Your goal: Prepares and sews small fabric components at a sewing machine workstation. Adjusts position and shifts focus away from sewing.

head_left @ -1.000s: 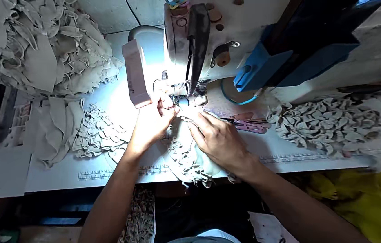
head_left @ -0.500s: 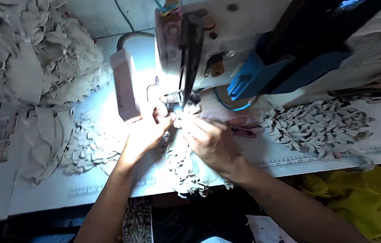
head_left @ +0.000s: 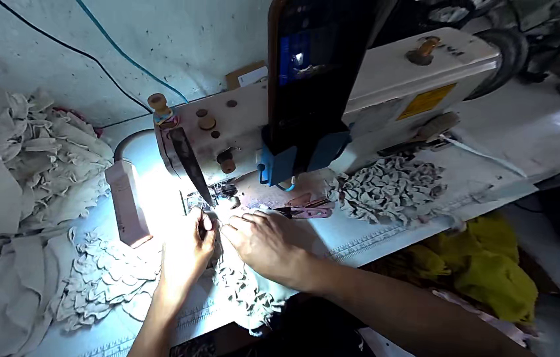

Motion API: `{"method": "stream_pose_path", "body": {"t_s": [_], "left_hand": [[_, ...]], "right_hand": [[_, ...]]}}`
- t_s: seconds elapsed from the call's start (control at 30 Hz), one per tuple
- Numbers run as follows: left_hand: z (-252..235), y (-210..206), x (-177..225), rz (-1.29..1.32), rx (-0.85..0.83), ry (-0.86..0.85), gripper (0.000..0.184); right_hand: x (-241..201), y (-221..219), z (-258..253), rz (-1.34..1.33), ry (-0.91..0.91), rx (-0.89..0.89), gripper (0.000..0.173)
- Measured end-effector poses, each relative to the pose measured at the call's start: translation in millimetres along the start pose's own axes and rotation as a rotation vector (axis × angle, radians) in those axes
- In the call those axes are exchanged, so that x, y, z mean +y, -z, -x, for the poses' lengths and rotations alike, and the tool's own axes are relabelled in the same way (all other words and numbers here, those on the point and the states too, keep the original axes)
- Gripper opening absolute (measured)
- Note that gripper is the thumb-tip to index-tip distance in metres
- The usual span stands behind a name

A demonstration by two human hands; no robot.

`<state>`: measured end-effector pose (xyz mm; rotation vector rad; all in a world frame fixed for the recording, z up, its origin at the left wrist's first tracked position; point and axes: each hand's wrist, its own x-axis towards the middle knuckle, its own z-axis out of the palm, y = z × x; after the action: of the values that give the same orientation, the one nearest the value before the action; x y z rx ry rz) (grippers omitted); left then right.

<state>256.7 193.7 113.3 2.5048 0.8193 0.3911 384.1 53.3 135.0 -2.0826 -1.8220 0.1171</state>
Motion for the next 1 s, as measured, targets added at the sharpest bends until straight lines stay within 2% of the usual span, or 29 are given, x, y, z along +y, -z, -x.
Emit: {"method": "stream_pose_path", "body": {"t_s": [0.13,0.3,0.6,0.8,1.0], "left_hand": [[6,7,1,-0.009,0.017,-0.025,0.015],[-3,7,-2,0.144,0.078,-0.062,0.013],[-10,11,-1,0.139,0.037,0.002,0.013],[-1,21,4,0.074,-0.031,0.042,0.011],[-10,24,8,0.081,-0.080,0.046,0.009]], "right_hand": [[-6,-11,6,-0.007,0.042,0.166,0.017],[-4,-14,2,0.082,0.054,0.304,0.018],[-4,-18,9,0.095,0.018,0.288,0.025],[-3,-21,12,0.100,0.005,0.162,0.033],[-7,-15,10,0.089,0.004,0.150,0.029]]}}
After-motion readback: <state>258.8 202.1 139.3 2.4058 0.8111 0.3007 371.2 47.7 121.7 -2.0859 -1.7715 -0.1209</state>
